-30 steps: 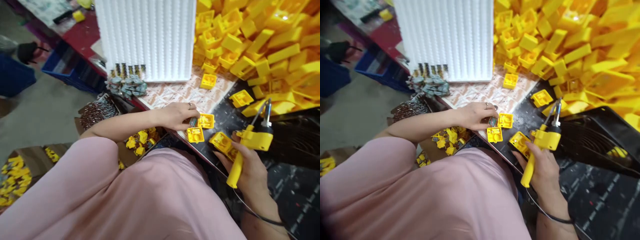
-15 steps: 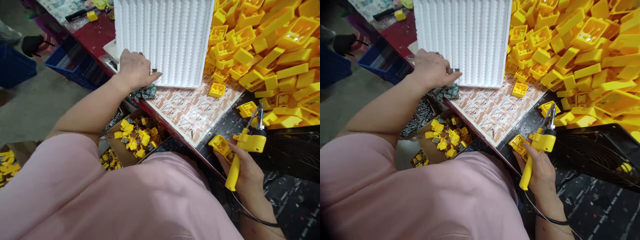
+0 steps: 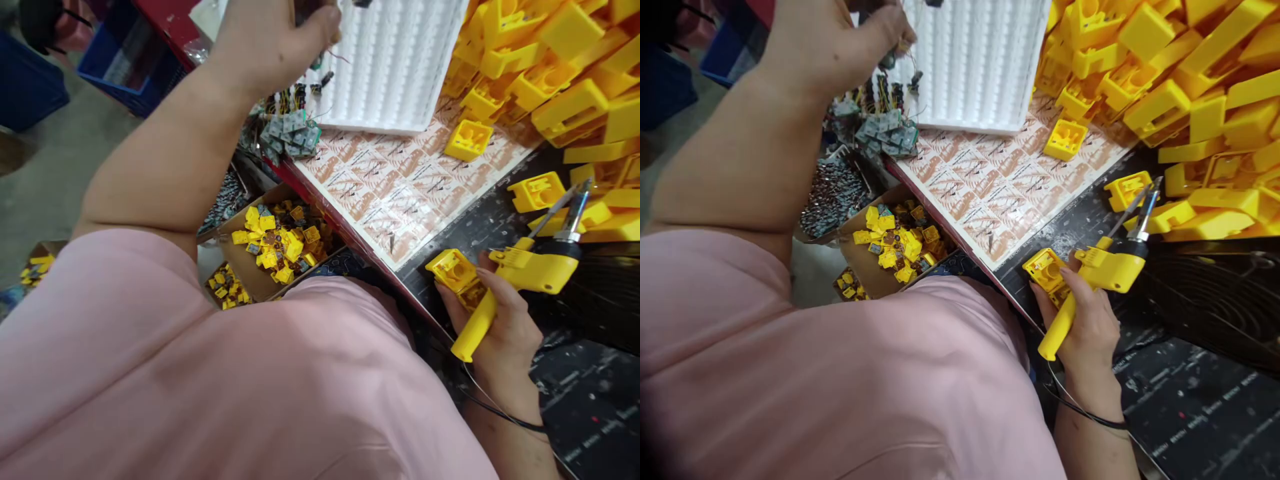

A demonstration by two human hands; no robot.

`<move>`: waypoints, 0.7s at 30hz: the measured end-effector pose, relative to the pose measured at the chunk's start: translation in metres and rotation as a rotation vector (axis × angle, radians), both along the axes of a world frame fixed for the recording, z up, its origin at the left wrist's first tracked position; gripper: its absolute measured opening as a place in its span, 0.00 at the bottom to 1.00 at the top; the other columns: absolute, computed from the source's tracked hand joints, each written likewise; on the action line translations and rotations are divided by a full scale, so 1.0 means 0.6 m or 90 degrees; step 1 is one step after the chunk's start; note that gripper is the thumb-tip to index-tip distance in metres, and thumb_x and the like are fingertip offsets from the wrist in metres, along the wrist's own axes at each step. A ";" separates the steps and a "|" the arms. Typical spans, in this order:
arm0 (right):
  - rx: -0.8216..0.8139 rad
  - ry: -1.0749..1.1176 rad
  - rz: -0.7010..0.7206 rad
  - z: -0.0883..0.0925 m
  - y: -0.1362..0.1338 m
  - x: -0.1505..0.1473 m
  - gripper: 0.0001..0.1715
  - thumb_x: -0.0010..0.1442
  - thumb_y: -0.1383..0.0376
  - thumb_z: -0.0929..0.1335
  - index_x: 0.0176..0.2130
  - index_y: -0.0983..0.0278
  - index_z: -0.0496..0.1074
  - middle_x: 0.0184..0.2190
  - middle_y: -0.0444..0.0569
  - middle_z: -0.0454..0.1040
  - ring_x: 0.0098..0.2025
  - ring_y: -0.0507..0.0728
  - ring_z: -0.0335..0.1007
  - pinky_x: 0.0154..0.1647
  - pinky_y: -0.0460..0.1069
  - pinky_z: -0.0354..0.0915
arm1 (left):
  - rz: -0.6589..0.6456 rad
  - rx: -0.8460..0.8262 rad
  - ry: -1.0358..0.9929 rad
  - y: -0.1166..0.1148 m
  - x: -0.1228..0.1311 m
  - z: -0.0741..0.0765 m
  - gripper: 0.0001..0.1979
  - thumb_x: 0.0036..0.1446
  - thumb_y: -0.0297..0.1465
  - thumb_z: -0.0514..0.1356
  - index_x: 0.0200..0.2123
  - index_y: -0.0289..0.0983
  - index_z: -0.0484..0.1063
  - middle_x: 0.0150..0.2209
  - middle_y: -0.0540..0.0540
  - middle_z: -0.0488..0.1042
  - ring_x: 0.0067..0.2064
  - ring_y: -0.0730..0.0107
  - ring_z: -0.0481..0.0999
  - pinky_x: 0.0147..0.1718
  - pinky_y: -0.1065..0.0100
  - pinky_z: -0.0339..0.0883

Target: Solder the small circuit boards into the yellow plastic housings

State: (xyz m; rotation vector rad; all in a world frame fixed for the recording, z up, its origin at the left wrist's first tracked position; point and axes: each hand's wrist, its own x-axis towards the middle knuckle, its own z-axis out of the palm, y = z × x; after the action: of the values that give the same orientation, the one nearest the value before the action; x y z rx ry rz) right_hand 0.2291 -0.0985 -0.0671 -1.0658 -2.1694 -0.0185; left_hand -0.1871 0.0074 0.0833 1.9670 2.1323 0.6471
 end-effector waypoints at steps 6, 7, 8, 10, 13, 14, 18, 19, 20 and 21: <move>-0.002 -0.026 -0.028 0.045 0.004 -0.060 0.34 0.63 0.59 0.78 0.63 0.58 0.67 0.51 0.54 0.83 0.42 0.59 0.83 0.45 0.51 0.79 | -0.367 -0.082 -0.139 -0.006 0.111 -0.054 0.08 0.58 0.28 0.63 0.40 0.35 0.82 0.39 0.47 0.85 0.43 0.65 0.82 0.50 0.61 0.74; -0.014 -0.051 -0.004 0.047 0.008 -0.067 0.29 0.65 0.60 0.76 0.62 0.58 0.68 0.46 0.52 0.83 0.41 0.59 0.82 0.46 0.52 0.78 | -0.416 -0.096 -0.096 -0.006 0.131 -0.077 0.08 0.58 0.28 0.63 0.39 0.37 0.83 0.39 0.47 0.85 0.45 0.62 0.83 0.54 0.58 0.73; -0.016 -0.067 0.005 0.048 0.011 -0.070 0.25 0.67 0.59 0.74 0.61 0.58 0.69 0.42 0.49 0.82 0.40 0.58 0.81 0.49 0.53 0.77 | -0.460 -0.100 -0.053 -0.007 0.150 -0.100 0.09 0.59 0.29 0.61 0.39 0.38 0.83 0.39 0.47 0.85 0.46 0.60 0.83 0.57 0.55 0.71; -0.015 -0.081 0.010 0.052 0.013 -0.069 0.23 0.69 0.59 0.72 0.60 0.58 0.69 0.40 0.47 0.82 0.40 0.57 0.81 0.55 0.56 0.76 | -0.526 -0.084 0.002 -0.010 0.178 -0.139 0.12 0.62 0.31 0.58 0.40 0.40 0.83 0.37 0.46 0.85 0.46 0.58 0.83 0.61 0.51 0.68; 0.008 -0.035 -0.010 0.068 0.002 -0.054 0.27 0.65 0.63 0.76 0.60 0.57 0.70 0.44 0.48 0.83 0.43 0.58 0.82 0.57 0.56 0.75 | -0.555 -0.085 -0.031 -0.015 0.192 -0.168 0.14 0.63 0.33 0.56 0.42 0.40 0.83 0.38 0.46 0.85 0.44 0.61 0.83 0.57 0.56 0.71; 0.012 -0.018 -0.014 0.076 -0.004 -0.048 0.27 0.63 0.65 0.77 0.59 0.56 0.71 0.43 0.47 0.83 0.43 0.58 0.83 0.55 0.55 0.76 | -0.551 -0.099 -0.057 -0.015 0.192 -0.170 0.15 0.63 0.34 0.56 0.42 0.40 0.83 0.38 0.46 0.85 0.44 0.63 0.83 0.54 0.59 0.72; 0.038 0.011 0.002 0.100 -0.020 -0.031 0.17 0.62 0.67 0.78 0.49 0.57 0.76 0.28 0.38 0.79 0.27 0.52 0.78 0.35 0.48 0.74 | -0.505 -0.157 -0.129 -0.013 0.184 -0.158 0.15 0.60 0.38 0.57 0.41 0.38 0.81 0.37 0.46 0.84 0.42 0.65 0.82 0.48 0.64 0.74; 0.045 0.015 0.009 0.103 -0.022 -0.027 0.13 0.63 0.65 0.77 0.47 0.58 0.76 0.26 0.38 0.78 0.25 0.51 0.76 0.31 0.47 0.72 | -0.495 -0.173 -0.143 -0.011 0.182 -0.152 0.15 0.60 0.38 0.57 0.40 0.37 0.81 0.36 0.47 0.84 0.41 0.66 0.82 0.47 0.64 0.74; 0.051 0.017 0.017 0.104 -0.024 -0.022 0.11 0.65 0.63 0.77 0.46 0.59 0.76 0.25 0.38 0.77 0.24 0.51 0.74 0.29 0.46 0.70 | -0.485 -0.189 -0.160 -0.009 0.181 -0.145 0.15 0.59 0.39 0.58 0.39 0.37 0.80 0.35 0.47 0.83 0.39 0.67 0.81 0.46 0.64 0.74; 0.054 0.015 0.021 0.103 -0.028 -0.016 0.12 0.66 0.60 0.76 0.47 0.60 0.77 0.25 0.39 0.78 0.24 0.51 0.75 0.30 0.46 0.70 | -0.474 -0.202 -0.181 -0.007 0.180 -0.136 0.15 0.58 0.40 0.58 0.38 0.37 0.80 0.34 0.48 0.83 0.38 0.67 0.81 0.45 0.64 0.75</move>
State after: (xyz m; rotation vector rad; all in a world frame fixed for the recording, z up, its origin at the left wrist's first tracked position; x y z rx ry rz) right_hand 0.2194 -0.1152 -0.0052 -0.9765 -2.1456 -0.0824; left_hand -0.0793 0.0034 0.0017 2.1060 1.1207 0.3817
